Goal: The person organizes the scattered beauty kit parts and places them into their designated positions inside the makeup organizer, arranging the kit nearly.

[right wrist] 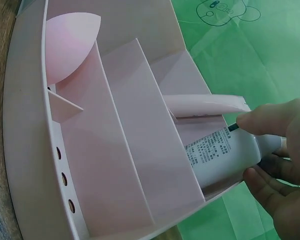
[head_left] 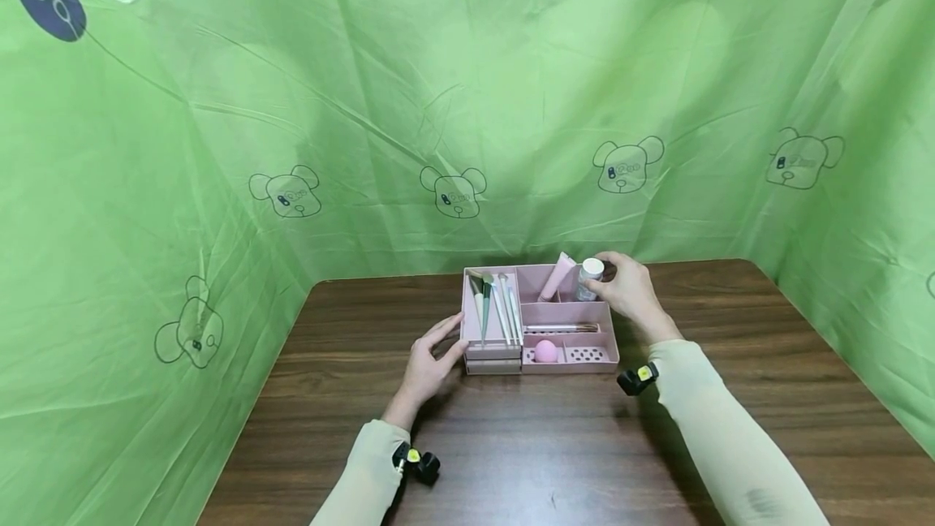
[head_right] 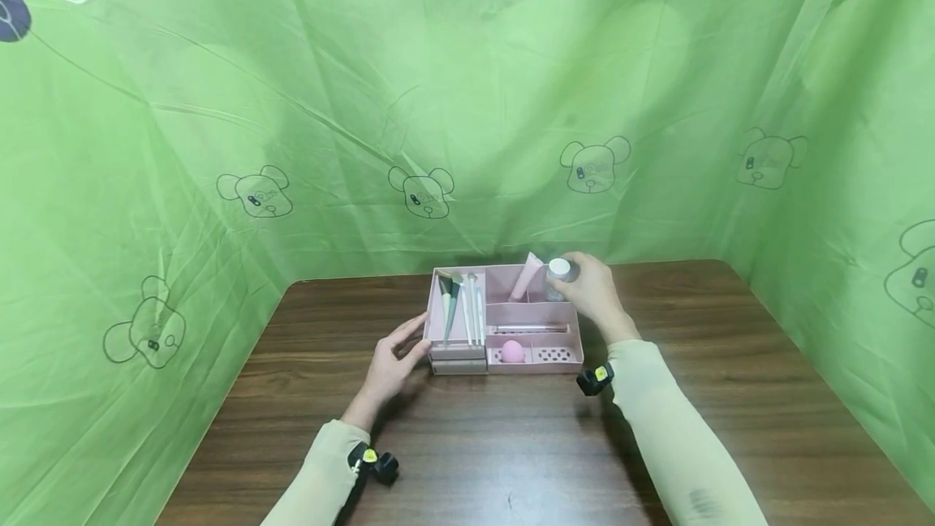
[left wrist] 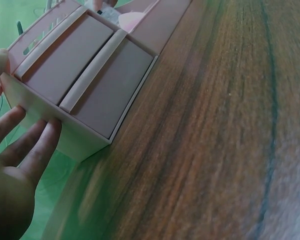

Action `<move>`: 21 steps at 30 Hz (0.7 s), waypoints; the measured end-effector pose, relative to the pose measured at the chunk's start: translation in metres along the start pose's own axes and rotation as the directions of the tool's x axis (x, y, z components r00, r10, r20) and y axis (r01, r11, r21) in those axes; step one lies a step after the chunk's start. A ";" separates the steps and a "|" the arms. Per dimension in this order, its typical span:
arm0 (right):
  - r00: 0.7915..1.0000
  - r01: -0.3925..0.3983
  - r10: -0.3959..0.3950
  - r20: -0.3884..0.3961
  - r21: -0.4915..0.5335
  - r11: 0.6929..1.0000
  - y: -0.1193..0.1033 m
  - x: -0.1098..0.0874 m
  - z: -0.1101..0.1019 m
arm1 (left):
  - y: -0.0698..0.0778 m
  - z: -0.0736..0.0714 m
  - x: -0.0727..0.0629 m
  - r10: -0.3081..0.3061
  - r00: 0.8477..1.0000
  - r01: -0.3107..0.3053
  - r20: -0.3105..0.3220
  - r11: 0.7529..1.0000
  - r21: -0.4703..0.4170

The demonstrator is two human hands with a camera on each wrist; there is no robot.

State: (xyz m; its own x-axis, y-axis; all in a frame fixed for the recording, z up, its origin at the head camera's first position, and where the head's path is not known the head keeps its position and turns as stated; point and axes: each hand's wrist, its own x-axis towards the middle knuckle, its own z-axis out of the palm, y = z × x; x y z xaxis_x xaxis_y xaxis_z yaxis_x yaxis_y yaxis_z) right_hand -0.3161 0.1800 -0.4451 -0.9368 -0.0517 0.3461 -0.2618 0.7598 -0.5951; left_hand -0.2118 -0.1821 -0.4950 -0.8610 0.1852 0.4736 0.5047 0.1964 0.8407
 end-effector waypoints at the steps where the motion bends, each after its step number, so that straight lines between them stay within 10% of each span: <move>1: 1.000 0.000 0.000 -0.004 -0.003 1.000 -0.001 0.000 0.000 | 0.000 0.000 0.000 -0.002 1.000 0.002 0.002 1.000 -0.001; 21: 0.999 -0.041 0.041 -0.015 -0.055 0.998 -0.003 0.004 0.000 | -0.001 0.002 0.002 0.021 1.000 -0.021 0.013 1.000 -0.008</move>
State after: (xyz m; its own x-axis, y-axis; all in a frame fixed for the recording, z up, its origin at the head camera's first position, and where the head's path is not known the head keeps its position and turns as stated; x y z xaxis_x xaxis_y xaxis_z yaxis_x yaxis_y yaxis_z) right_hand -0.3194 0.1779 -0.4419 -0.9430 -0.0109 0.3327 -0.2097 0.7957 -0.5682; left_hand -0.2143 -0.1803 -0.4954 -0.8492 0.2017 0.4880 0.5223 0.1850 0.8325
